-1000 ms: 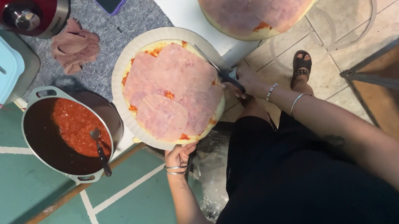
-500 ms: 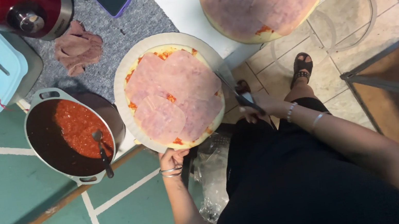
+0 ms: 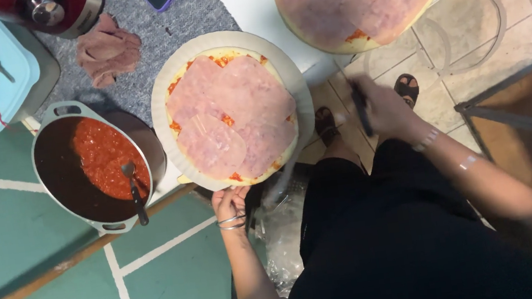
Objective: The person uses a pair of scissors to trim the excess dough from the edges of several pizza bases placed on a table. The pizzas are topped with tomato sauce and slices of ham. The person works systematically, cutting around the circumference of each pizza base to create a neat edge.
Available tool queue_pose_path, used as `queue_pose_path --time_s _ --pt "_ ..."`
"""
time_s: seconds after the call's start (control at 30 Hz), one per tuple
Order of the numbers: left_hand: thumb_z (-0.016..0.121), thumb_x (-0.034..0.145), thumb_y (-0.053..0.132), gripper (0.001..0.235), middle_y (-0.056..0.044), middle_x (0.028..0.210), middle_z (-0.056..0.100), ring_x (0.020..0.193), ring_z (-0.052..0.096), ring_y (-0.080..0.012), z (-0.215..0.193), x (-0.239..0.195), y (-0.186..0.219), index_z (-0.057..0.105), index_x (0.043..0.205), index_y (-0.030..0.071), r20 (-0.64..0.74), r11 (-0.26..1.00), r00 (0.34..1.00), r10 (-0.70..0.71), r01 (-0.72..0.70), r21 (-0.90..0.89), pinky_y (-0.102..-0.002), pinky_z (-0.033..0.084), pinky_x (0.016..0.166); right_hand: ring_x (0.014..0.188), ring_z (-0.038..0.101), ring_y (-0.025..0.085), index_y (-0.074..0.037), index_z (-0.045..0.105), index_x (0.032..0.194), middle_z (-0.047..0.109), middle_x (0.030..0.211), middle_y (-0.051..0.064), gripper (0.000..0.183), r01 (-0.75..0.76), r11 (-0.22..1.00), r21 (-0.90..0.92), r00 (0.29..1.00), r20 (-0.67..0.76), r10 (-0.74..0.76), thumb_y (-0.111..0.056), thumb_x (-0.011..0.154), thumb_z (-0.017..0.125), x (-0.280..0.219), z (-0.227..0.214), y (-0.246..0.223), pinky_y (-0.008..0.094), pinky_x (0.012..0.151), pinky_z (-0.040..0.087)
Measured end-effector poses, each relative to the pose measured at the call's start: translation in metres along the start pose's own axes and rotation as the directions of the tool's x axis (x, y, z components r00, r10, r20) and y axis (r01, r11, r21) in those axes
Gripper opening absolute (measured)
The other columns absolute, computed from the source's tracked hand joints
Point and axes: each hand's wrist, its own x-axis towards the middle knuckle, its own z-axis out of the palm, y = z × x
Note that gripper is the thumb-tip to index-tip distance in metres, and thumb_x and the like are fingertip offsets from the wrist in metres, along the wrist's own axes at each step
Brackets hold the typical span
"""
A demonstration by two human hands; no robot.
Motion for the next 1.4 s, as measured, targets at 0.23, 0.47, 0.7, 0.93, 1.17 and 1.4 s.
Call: queue_pose_path --time_s 0.23,0.47,0.7,0.93,1.17,1.4 --pt "0.058 0.096 0.000 0.032 -0.024 0.110 0.072 0.094 0.075 -0.0326 0.074 -0.044 0.014 0.055 0.127 -0.006 -0.029 0.987 0.990 0.141 -0.139 0.077 -0.042 0.066 0.082 0.095 0.068 0.052 -0.006 0.054 0.120 0.069 0.095 0.027 0.040 0.127 0.984 -0.121 0.927 -0.339 -0.161 -0.015 0.083 0.065 0.099 0.034 -0.062 0.060 0.083 0.056" --pt "0.057 0.097 0.002 0.034 -0.024 0.106 0.072 0.088 0.076 -0.0317 0.072 -0.031 0.023 0.054 0.130 -0.007 -0.050 0.967 0.973 0.224 -0.216 0.133 -0.042 0.068 0.076 0.093 0.071 0.048 -0.015 0.059 0.114 0.071 0.094 0.020 0.036 -0.009 0.989 -0.149 0.937 -0.348 -0.044 -0.021 0.080 0.068 0.099 0.053 -0.040 0.058 0.081 0.057" --pt "0.057 0.102 0.004 0.037 -0.029 0.124 0.067 0.110 0.069 -0.0390 0.025 0.059 0.033 0.056 0.139 -0.001 -0.139 0.937 0.928 0.346 -0.350 -0.006 -0.048 0.063 0.091 0.097 0.071 0.042 -0.027 0.061 0.121 0.075 0.093 0.013 0.045 -0.070 0.997 0.013 0.920 -0.386 0.069 -0.019 0.078 0.069 0.072 0.084 -0.017 0.053 0.091 0.055" --pt "0.065 0.101 0.030 0.038 -0.009 0.127 0.071 0.110 0.073 -0.0199 0.050 0.011 -0.024 0.062 0.137 0.016 -0.238 0.908 0.929 0.283 -0.339 -0.245 -0.037 0.061 0.098 0.096 0.072 0.036 -0.024 0.062 0.120 0.076 0.092 0.008 0.039 0.002 0.988 0.153 0.913 -0.404 0.060 -0.027 0.083 0.073 0.064 0.101 -0.013 0.050 0.088 0.056" --pt "0.066 0.099 0.014 0.037 -0.020 0.126 0.069 0.121 0.066 -0.0331 0.115 -0.046 -0.077 0.062 0.135 0.006 -0.152 0.956 0.979 0.132 -0.166 -0.240 -0.054 0.049 0.111 0.094 0.073 0.029 -0.024 0.063 0.123 0.076 0.092 0.005 0.046 -0.023 0.981 0.191 0.916 -0.390 0.098 -0.029 0.081 0.080 0.054 0.097 -0.014 0.045 0.086 0.057" --pt "0.068 0.097 0.006 0.037 -0.019 0.124 0.070 0.113 0.070 -0.0322 0.157 -0.037 -0.075 0.060 0.133 0.007 -0.058 0.969 0.994 0.090 -0.101 -0.227 -0.051 0.053 0.108 0.049 0.069 0.021 -0.009 0.064 0.108 0.071 0.064 0.014 0.027 0.035 0.634 0.773 0.997 0.016 -0.075 -0.024 0.088 0.075 -0.026 0.124 -0.012 0.025 0.038 0.048"
